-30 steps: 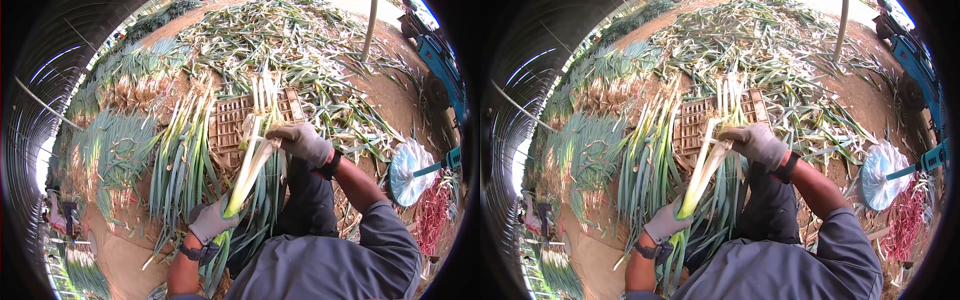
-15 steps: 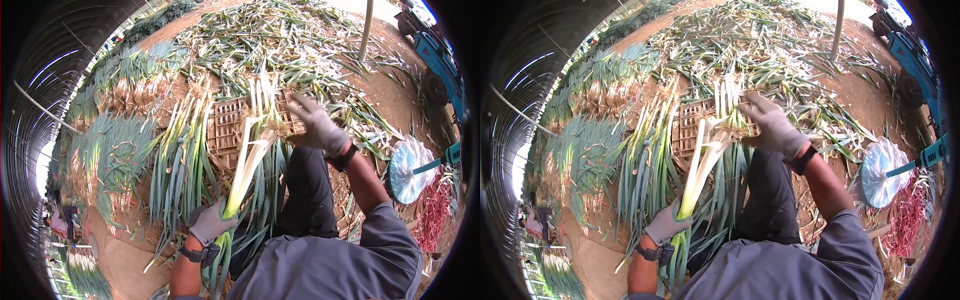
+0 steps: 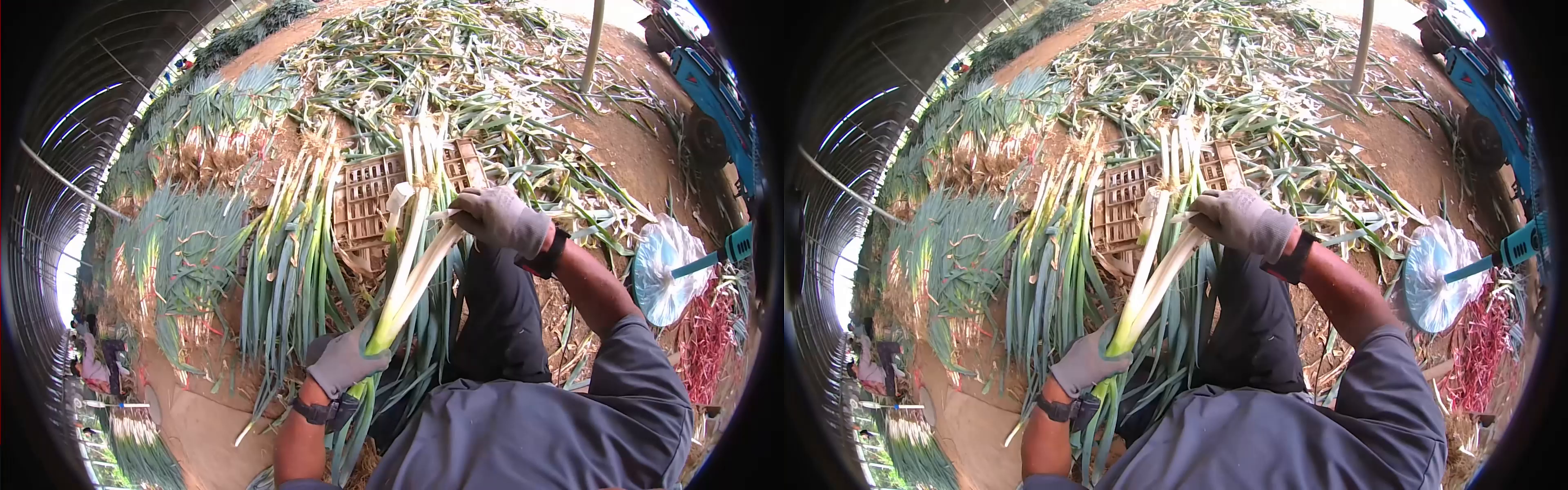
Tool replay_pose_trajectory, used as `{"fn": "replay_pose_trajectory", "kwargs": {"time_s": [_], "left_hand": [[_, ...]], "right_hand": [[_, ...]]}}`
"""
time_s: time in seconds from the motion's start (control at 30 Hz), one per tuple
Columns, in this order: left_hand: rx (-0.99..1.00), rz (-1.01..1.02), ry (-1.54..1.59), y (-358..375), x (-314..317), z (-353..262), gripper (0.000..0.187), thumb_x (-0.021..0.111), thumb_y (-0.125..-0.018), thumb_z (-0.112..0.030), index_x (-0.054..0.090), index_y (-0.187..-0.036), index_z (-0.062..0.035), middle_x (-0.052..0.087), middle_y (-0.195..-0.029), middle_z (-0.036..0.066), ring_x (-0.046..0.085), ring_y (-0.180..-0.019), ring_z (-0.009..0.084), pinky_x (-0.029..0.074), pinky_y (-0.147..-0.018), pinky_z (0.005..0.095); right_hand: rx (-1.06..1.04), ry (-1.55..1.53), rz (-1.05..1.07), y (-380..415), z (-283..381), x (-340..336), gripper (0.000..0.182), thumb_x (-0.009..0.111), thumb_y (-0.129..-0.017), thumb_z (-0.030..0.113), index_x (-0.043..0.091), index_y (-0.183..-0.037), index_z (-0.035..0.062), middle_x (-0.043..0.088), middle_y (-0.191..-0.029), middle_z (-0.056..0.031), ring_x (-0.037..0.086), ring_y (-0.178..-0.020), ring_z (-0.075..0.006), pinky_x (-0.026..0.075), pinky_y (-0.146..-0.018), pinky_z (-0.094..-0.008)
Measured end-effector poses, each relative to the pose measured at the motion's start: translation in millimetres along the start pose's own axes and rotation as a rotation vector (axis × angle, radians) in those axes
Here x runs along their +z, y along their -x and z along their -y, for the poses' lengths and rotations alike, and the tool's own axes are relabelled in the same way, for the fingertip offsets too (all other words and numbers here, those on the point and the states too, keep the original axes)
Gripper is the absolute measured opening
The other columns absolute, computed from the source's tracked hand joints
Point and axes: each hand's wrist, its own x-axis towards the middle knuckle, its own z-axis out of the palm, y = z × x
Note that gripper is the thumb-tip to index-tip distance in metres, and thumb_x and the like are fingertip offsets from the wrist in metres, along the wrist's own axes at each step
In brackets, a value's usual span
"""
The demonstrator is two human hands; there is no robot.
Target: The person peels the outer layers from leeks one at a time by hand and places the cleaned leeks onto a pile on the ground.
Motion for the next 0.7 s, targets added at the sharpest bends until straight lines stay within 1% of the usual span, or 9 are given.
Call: {"fn": "replay_pose_trajectory", "kwargs": {"time_s": [0.17, 0.27, 0.3, 0.37, 0.4, 0.43, 0.57, 0.63, 0.7], "left_hand": [[0.016, 0.046, 0.108, -2.2, -0.9, 0.5, 0.080, 0.082, -0.082, -0.022, 0.044, -0.150, -0.0046, 0.072, -0.113, 0.009, 0.069, -0.104, 0.0177, 0.052, -0.094, 0.0320], [0.028, 0.155, 0.469, -1.8, -2.9, 23.1, 0.070, 0.081, -0.083, -0.019, 0.050, -0.144, -0.0015, 0.071, -0.112, 0.008, 0.069, -0.103, 0.0173, 0.053, -0.093, 0.0304], [-0.010, 0.186, 0.550, -0.3, -7.0, 28.5, 0.067, 0.080, -0.083, -0.017, 0.051, -0.141, -0.0008, 0.071, -0.112, 0.007, 0.068, -0.102, 0.0168, 0.053, -0.093, 0.0299], [-0.072, 0.233, 0.653, 6.0, -11.7, 29.3, 0.062, 0.080, -0.083, -0.014, 0.053, -0.137, -0.0003, 0.070, -0.112, 0.008, 0.068, -0.101, 0.0163, 0.053, -0.092, 0.0300], [-0.084, 0.244, 0.668, 5.6, -16.7, 22.9, 0.060, 0.079, -0.083, -0.012, 0.054, -0.136, -0.0004, 0.070, -0.113, 0.008, 0.068, -0.101, 0.0162, 0.053, -0.092, 0.0306], [-0.090, 0.253, 0.684, 5.6, -21.0, 19.3, 0.059, 0.079, -0.082, -0.010, 0.054, -0.135, -0.0006, 0.070, -0.113, 0.009, 0.068, -0.101, 0.0160, 0.054, -0.092, 0.0312], [-0.061, 0.226, 0.754, 5.4, -22.1, 21.4, 0.052, 0.079, -0.085, -0.015, 0.059, -0.132, -0.0027, 0.071, -0.110, 0.005, 0.066, -0.095, 0.0108, 0.054, -0.087, 0.0275], [-0.094, 0.206, 0.755, 8.7, -23.1, 14.6, 0.059, 0.077, -0.084, -0.007, 0.052, -0.137, 0.0002, 0.071, -0.113, 0.009, 0.068, -0.099, 0.0156, 0.055, -0.092, 0.0302], [-0.098, 0.204, 0.715, 8.9, -21.3, 15.2, 0.065, 0.076, -0.083, -0.002, 0.048, -0.141, 0.0019, 0.070, -0.116, 0.011, 0.070, -0.103, 0.0185, 0.055, -0.095, 0.0318]], "right_hand": [[0.198, 0.075, -0.188, 0.8, -31.9, 1.3, 0.016, 0.061, -0.099, 0.026, 0.068, -0.101, 0.0113, 0.069, -0.080, -0.0134, 0.069, -0.074, -0.0353, 0.055, -0.066, -0.0457], [0.614, 0.236, -0.257, 9.6, -95.6, -8.1, 0.022, 0.059, -0.100, 0.031, 0.068, -0.098, 0.0109, 0.070, -0.081, -0.0165, 0.069, -0.080, -0.0397, 0.055, -0.073, -0.0500], [0.763, 0.145, -0.119, 11.2, -90.6, -21.4, 0.025, 0.062, -0.098, 0.031, 0.067, -0.109, 0.0085, 0.071, -0.099, -0.0204, 0.069, -0.089, -0.0418, 0.055, -0.080, -0.0505], [0.539, 0.353, -0.259, 19.8, -80.2, -9.5, 0.038, 0.067, -0.094, 0.031, 0.063, -0.124, 0.0074, 0.065, -0.122, -0.0215, 0.067, -0.103, -0.0417, 0.054, -0.088, -0.0487], [0.489, 0.336, -0.181, 16.9, -70.4, -10.8, 0.052, 0.072, -0.090, 0.030, 0.057, -0.134, 0.0063, 0.057, -0.136, -0.0207, 0.062, -0.114, -0.0419, 0.052, -0.094, -0.0476], [0.584, 0.184, -0.076, 18.4, -56.2, -11.7, 0.045, 0.073, -0.089, 0.030, 0.063, -0.126, 0.0059, 0.060, -0.132, -0.0186, 0.060, -0.119, -0.0386, 0.049, -0.100, -0.0461], [0.261, 0.038, -0.448, 6.3, 4.8, -4.3, 0.034, 0.077, -0.085, 0.034, 0.072, -0.106, 0.0075, 0.060, -0.134, -0.0169, 0.055, -0.128, -0.0373, 0.045, -0.108, -0.0469], [0.069, 0.198, -0.404, -7.0, 42.9, -9.6, 0.042, 0.077, -0.085, 0.041, 0.072, -0.105, 0.0048, 0.057, -0.139, -0.0200, 0.047, -0.136, -0.0408, 0.036, -0.115, -0.0534], [0.065, 0.238, -0.298, -16.8, 51.7, 7.1, 0.051, 0.074, -0.084, 0.049, 0.071, -0.103, 0.0017, 0.053, -0.143, -0.0236, 0.039, -0.142, -0.0439, 0.026, -0.120, -0.0572]]}}
